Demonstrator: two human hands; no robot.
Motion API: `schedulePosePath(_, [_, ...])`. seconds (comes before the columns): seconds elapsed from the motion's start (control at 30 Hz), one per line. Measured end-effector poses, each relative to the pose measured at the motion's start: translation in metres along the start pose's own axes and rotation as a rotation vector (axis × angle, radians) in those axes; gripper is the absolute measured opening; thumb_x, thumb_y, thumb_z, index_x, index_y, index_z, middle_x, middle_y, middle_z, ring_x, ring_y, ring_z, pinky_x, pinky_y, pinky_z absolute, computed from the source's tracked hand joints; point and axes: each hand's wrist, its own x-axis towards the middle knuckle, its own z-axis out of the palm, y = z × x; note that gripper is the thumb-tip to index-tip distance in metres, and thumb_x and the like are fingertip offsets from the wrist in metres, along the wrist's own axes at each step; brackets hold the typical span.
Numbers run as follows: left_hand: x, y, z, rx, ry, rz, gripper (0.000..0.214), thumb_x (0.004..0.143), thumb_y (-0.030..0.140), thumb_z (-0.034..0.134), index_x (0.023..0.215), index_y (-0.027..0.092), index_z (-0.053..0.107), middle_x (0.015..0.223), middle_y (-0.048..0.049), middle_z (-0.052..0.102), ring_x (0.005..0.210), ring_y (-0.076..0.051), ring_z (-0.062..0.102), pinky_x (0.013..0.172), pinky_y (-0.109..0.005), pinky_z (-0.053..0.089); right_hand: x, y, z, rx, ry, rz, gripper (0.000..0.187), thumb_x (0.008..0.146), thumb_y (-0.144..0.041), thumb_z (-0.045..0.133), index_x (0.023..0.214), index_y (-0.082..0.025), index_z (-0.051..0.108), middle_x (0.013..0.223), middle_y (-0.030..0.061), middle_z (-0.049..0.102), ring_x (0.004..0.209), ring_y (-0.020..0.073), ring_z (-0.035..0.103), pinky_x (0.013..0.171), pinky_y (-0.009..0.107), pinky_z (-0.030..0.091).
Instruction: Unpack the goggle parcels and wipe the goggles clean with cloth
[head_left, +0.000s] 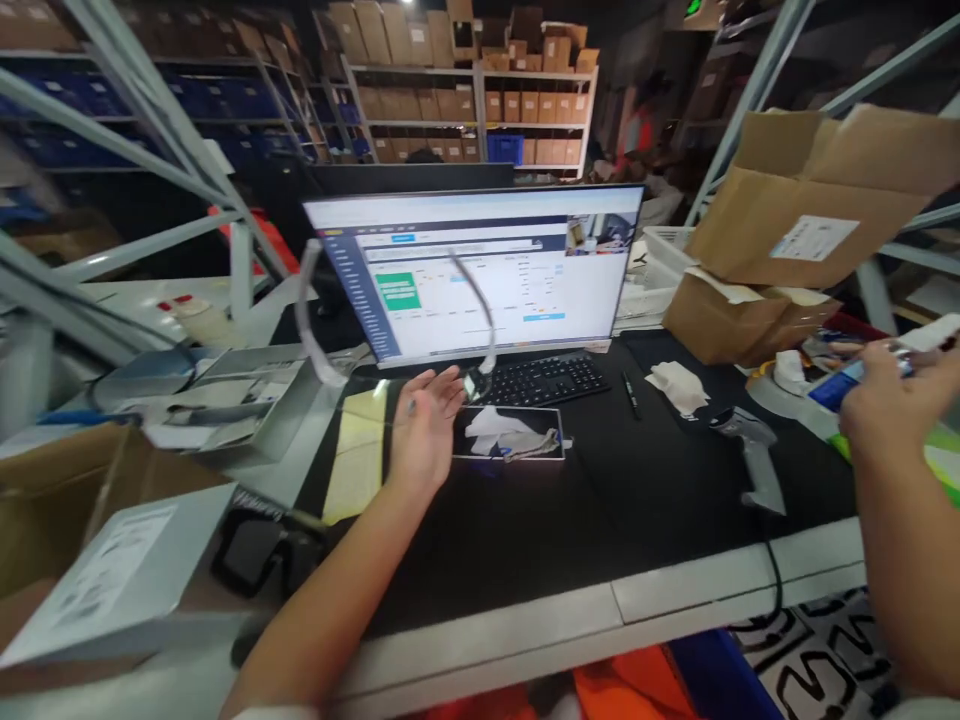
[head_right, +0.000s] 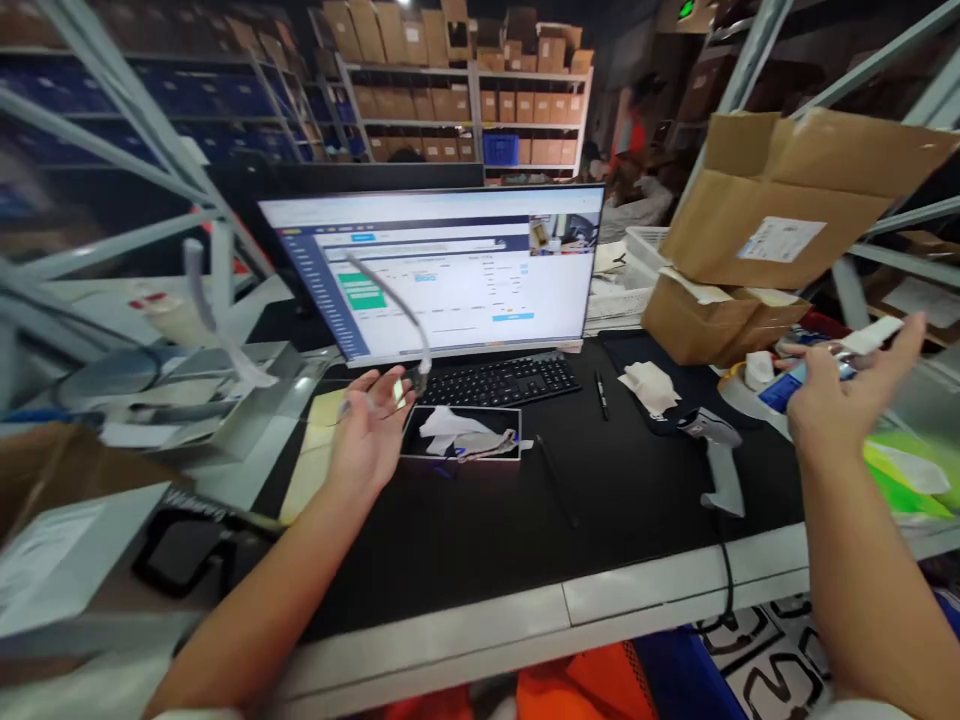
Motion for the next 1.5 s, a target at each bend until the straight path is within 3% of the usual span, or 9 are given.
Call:
schedulePosePath(0.07, [-0.006,-0.008,-0.001,0.059,-0.036,0.129,0.047,0.074,0.056,0.087,0.104,0.026,0.066,0.112,-0.0044,0.079,0.097,-0.016,0.074,0.095,-0.032,0.056,-0.04,-0.043,0.02,0.186,-0.051,0.035,0.1,0.072,-0.018,0.069,0.162,-0.03,0.028,0.12,0.0138,0.061,0.076,0.0223,0.067,0.07,0.044,0.056])
schedulePosePath(0.13, [-0.01,-0.016,-0.004,0.144,-0.084,0.237,0.048,0.078,0.058,0.082,0.108,0.026,0.063,0.116,-0.0066,0.077,0.102,-0.017,0.073,0.1,-0.036,0.054,-0.083,-0.089,0.036,0.268,-0.197,0.056,0.095,0.068,-0.013,0.07,0.154,-0.041,0.04,0.104,0.006,0.065,0.06,0.0163,0.062,0.061,0.04,0.056])
schedulePosePath(0.2, [-0.014,-0.022,-0.008,0.248,-0.114,0.3,0.048,0.083,0.058,0.078,0.112,0.026,0.06,0.119,-0.0095,0.076,0.107,-0.019,0.072,0.102,-0.039,0.053,-0.12,-0.132,0.049,0.336,-0.444,0.152,0.088,0.071,-0.013,0.07,0.149,-0.044,0.045,0.1,0.0054,0.068,0.06,0.018,0.064,0.056,0.037,0.056])
schedulePosePath(0.3, [-0.022,-0.027,-0.009,0.393,-0.116,0.335,0.047,0.083,0.057,0.078,0.11,0.024,0.059,0.118,-0.011,0.075,0.111,-0.022,0.071,0.103,-0.041,0.052,-0.16,-0.181,0.071,0.537,-0.777,0.313,0.081,0.08,-0.022,0.071,0.15,-0.046,0.038,0.099,0.0035,0.07,0.059,0.0185,0.065,0.049,0.033,0.054])
schedulePosePath(0.47, [-0.035,-0.027,-0.004,0.633,-0.08,0.29,0.041,0.079,0.047,0.083,0.105,0.021,0.065,0.11,-0.0087,0.073,0.104,-0.021,0.069,0.097,-0.038,0.052,-0.188,-0.223,0.118,0.681,-1.025,0.496,0.065,0.082,-0.027,0.073,0.139,-0.037,0.043,0.088,-0.0028,0.065,0.057,0.0141,0.063,0.054,0.03,0.054])
schedulePosePath(0.63, [-0.04,-0.023,0.0,0.708,-0.1,0.283,0.036,0.074,0.04,0.086,0.099,0.02,0.068,0.105,-0.0082,0.073,0.102,-0.023,0.068,0.095,-0.037,0.05,-0.197,-0.233,0.144,0.724,-1.123,0.62,0.078,0.076,-0.027,0.078,0.142,-0.035,0.038,0.083,-0.0058,0.064,0.055,0.0142,0.062,0.056,0.032,0.054])
schedulePosePath(0.97, [-0.037,-0.026,-0.003,0.729,-0.148,0.257,0.031,0.073,0.03,0.085,0.099,0.02,0.069,0.106,-0.009,0.073,0.103,-0.025,0.067,0.098,-0.04,0.048,-0.197,-0.242,0.151,0.624,-1.164,0.651,0.084,0.074,-0.028,0.08,0.147,-0.033,0.037,0.086,-0.0044,0.064,0.058,0.0136,0.06,0.058,0.032,0.053])
schedulePosePath(1.33, [-0.039,-0.026,-0.004,0.786,-0.157,0.294,0.03,0.072,0.022,0.083,0.099,0.02,0.071,0.104,-0.0082,0.073,0.102,-0.026,0.066,0.095,-0.04,0.048,-0.208,-0.244,0.156,0.602,-1.207,0.574,0.058,0.08,-0.03,0.077,0.126,-0.031,0.042,0.081,-0.0069,0.061,0.057,0.0137,0.06,0.057,0.03,0.052])
schedulePosePath(1.5, [-0.035,-0.026,0.0,0.532,-0.128,0.066,0.04,0.071,0.039,0.088,0.098,0.02,0.067,0.105,-0.0095,0.074,0.102,-0.024,0.067,0.095,-0.039,0.049,-0.204,-0.233,0.134,0.59,-1.052,0.573,0.078,0.08,-0.03,0.079,0.146,-0.036,0.037,0.087,-0.004,0.065,0.06,0.0152,0.062,0.06,0.033,0.055])
